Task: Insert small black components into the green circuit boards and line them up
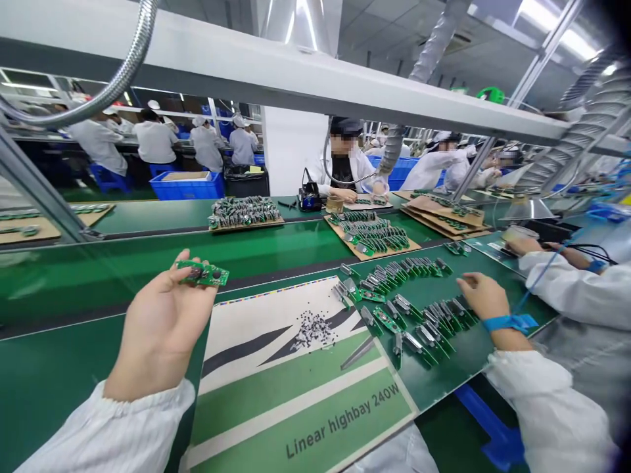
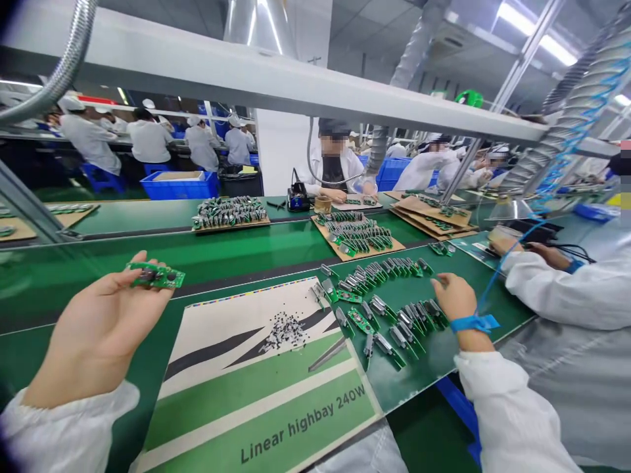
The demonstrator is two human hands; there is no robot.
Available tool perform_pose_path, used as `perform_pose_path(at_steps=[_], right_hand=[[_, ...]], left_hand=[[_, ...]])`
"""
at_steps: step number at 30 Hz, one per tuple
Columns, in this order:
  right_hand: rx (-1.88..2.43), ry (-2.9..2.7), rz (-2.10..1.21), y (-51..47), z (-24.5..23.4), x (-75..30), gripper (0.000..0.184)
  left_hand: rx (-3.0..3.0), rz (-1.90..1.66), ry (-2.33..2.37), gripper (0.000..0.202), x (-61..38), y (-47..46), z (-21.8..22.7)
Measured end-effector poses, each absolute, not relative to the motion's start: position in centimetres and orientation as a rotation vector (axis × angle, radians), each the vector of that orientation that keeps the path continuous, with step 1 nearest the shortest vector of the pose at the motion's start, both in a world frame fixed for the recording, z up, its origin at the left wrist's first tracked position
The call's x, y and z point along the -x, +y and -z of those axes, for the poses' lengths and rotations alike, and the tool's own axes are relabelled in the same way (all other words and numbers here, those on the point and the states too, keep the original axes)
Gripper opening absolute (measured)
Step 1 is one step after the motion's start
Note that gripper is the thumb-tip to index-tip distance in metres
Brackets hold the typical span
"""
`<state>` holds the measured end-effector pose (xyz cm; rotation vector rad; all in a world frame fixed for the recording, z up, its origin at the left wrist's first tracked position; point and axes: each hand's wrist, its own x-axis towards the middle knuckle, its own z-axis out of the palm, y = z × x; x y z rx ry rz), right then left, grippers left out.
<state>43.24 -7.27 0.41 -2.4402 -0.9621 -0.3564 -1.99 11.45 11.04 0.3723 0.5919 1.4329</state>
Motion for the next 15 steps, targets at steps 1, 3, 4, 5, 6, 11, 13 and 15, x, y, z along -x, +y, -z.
perform_pose_path(at_steps=[1, 3, 4, 5, 6, 11, 13, 15], right_hand=[[2.405, -1.078, 0.291, -6.7, -0.2, -40.8, 0.025], [2.272, -1.393, 0.111, -5.3, 0.8, -34.8, 0.019], [2.183, -1.56, 0.01, -4.6, 1.5, -31.5, 0.018], [2.092, -1.707, -0.084, -3.9, 2.2, -28.4, 0.017], [2.012, -1.823, -0.164, -3.2, 3.0, -25.6, 0.017], [1.884, -2.003, -0.334, -0.3, 6.0, -19.3, 0.017], [1.89, -1.99, -0.352, 0.2, 6.8, -19.3, 0.018], [1.888, -1.964, -0.358, 0.2, 7.3, -19.5, 0.018]], left_hand=[[-0.37, -1.424, 0.59, 0.034, 1.8, 11.4, -11.0], [-0.365, -1.399, 0.589, 0.033, 1.5, 11.1, -10.9], [-0.364, -1.388, 0.589, 0.033, 1.4, 10.9, -10.8], [-0.363, -1.383, 0.59, 0.034, 1.4, 10.8, -10.8], [-0.362, -1.385, 0.591, 0.035, 1.4, 10.6, -10.7], [-0.374, -1.429, 0.577, 0.037, 2.2, 10.0, -11.0], [-0.376, -1.44, 0.567, 0.038, 2.5, 9.9, -11.2], [-0.374, -1.441, 0.548, 0.04, 2.7, 9.9, -11.3]])
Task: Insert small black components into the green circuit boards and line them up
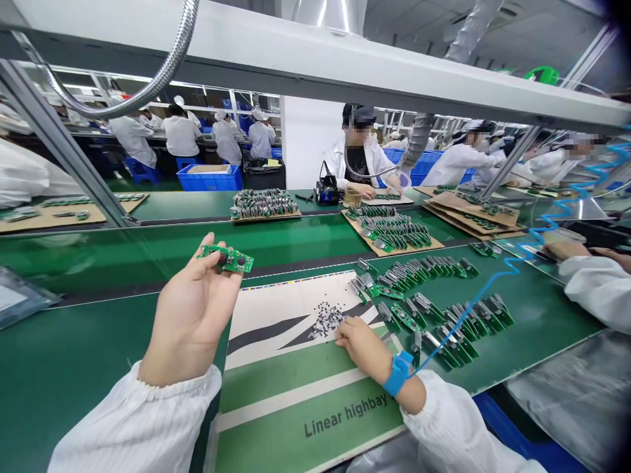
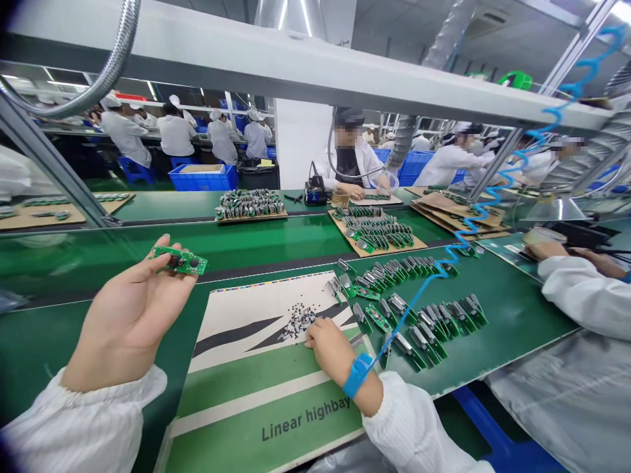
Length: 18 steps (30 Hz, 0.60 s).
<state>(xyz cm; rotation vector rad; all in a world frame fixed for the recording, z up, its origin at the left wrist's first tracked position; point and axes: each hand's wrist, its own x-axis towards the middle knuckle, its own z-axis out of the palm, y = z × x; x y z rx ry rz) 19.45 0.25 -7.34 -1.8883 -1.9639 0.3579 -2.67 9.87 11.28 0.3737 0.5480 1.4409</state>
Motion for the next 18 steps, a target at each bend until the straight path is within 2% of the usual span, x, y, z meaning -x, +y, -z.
perform_pose_path(at_steps=[5, 8, 14, 18], right_hand=[[1.79, -1.876, -0.357, -0.9, 5.6, -18.5, 0.017], [1.623, -1.833, -0.383, -1.4, 2.1, -17.9, 0.014], [1.25, -1.722, -0.36, -2.5, -5.9, -17.3, 0.016], [1.035, -1.605, -0.341, -3.8, -8.9, -16.6, 0.011]], left_hand=[[-0.366, -1.391, 0.497, 0.034, 2.3, 9.6, -11.4], [-0.434, -1.357, 0.458, 0.029, 2.0, 8.9, -11.5], [-0.876, -1.11, 0.508, 0.033, 2.1, 6.6, -10.9], [-1.234, -0.969, 0.57, 0.023, 2.3, 5.1, -10.3]])
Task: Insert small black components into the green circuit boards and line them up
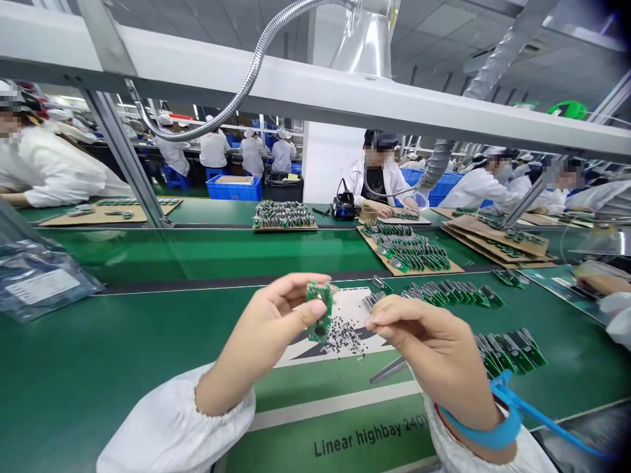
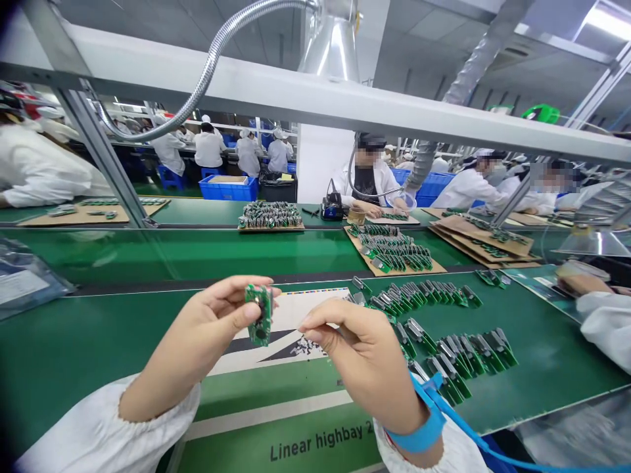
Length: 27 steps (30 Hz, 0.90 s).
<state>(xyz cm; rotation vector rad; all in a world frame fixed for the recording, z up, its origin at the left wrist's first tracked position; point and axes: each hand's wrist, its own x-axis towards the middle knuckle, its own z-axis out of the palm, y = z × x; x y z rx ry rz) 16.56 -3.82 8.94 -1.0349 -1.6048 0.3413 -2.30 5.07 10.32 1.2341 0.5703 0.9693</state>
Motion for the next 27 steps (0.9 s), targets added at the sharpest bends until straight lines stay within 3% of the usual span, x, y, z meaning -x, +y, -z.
perform_pose_path(at_steps=[4, 8, 16, 20, 27], right_hand=[[0.875, -1.529, -0.353, -4.2, -9.9, -15.6, 0.027], [0.867, -1.511, -0.267, -3.4, -9.6, -15.0, 0.023], [0.868, -1.443, -0.327, -2.9, -9.2, -14.5, 0.016], [0.805, -1.446, -0.344, -2.9, -9.2, -14.5, 0.019], [0.729, -1.51, -0.316, -2.8, -9.2, -14.7, 0.025]], left_hand=[[-1.326, -0.857, 0.62, 0.022, 2.4, 3.7, -10.2], [-1.233, -0.789, 0.528, 0.029, 2.2, 3.4, -10.1], [-0.621, -0.728, 0.564, 0.02, 0.3, 6.0, -9.1], [-0.58, -0.753, 0.572, 0.031, 0.0, 6.7, -8.8], [-0.721, -0.842, 0.551, 0.028, 0.4, 5.6, -9.0]])
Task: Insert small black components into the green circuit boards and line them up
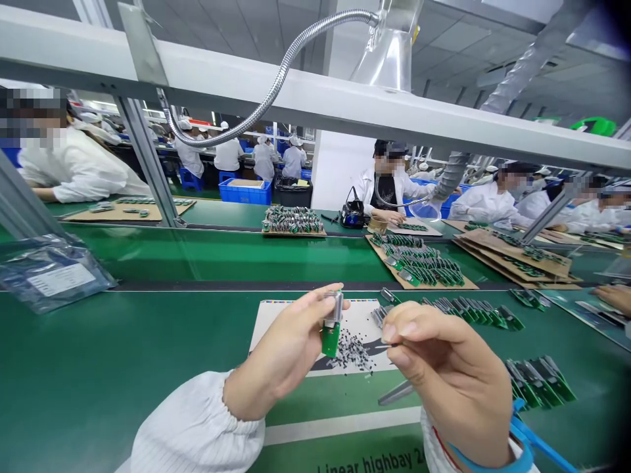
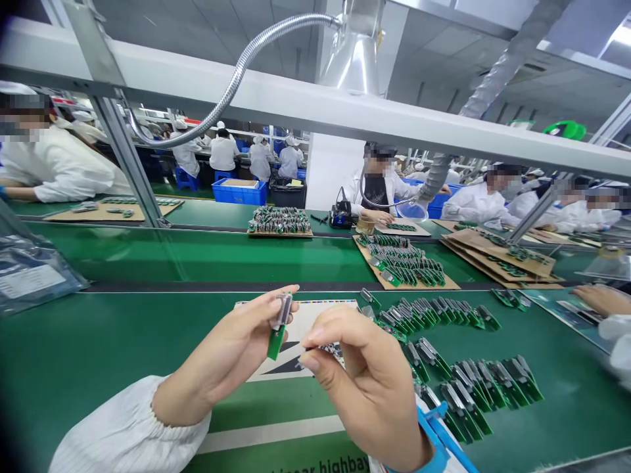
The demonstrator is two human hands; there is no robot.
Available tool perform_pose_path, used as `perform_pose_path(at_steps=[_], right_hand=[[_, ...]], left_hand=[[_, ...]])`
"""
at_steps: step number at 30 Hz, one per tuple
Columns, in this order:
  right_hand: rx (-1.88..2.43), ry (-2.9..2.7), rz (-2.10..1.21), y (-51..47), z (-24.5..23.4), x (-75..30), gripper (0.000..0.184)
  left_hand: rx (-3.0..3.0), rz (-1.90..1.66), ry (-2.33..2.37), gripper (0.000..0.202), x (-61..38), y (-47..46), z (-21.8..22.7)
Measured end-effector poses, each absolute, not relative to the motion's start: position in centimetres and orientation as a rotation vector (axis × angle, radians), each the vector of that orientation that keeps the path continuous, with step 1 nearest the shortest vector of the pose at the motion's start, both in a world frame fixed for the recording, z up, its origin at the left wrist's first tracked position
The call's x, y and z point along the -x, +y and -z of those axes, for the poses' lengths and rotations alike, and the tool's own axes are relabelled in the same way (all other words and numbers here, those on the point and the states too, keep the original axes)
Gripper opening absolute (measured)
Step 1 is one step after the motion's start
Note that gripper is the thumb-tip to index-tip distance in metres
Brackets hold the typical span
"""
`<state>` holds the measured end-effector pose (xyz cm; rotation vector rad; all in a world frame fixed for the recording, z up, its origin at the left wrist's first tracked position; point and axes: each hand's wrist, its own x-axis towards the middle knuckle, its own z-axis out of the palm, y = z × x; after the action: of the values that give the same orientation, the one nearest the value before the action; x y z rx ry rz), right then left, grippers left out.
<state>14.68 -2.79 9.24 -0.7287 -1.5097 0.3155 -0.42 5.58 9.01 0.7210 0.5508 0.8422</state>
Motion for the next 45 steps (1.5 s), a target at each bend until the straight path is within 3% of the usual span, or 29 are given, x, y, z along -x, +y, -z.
perform_pose_path(at_steps=[8, 16, 31, 45], right_hand=[[0.842, -1.574, -0.033, -2.6, -9.0, -14.9, 0.044], [0.651, -1.614, 0.068, -2.0, -8.8, -14.1, 0.062], [0.667, -1.602, 0.048, -2.5, -9.7, -13.6, 0.048], [0.627, -1.637, 0.108, -2.3, -8.6, -13.8, 0.047]], left_hand=[[-1.159, -0.817, 0.45, 0.021, 1.0, 3.9, -9.2], [-1.561, -1.01, 0.472, 0.022, 1.3, 2.3, -9.6], [-1.666, -1.12, 0.427, 0.03, 1.3, 2.1, -9.3], [-1.823, -1.147, 0.487, 0.03, 1.6, 2.1, -9.6]])
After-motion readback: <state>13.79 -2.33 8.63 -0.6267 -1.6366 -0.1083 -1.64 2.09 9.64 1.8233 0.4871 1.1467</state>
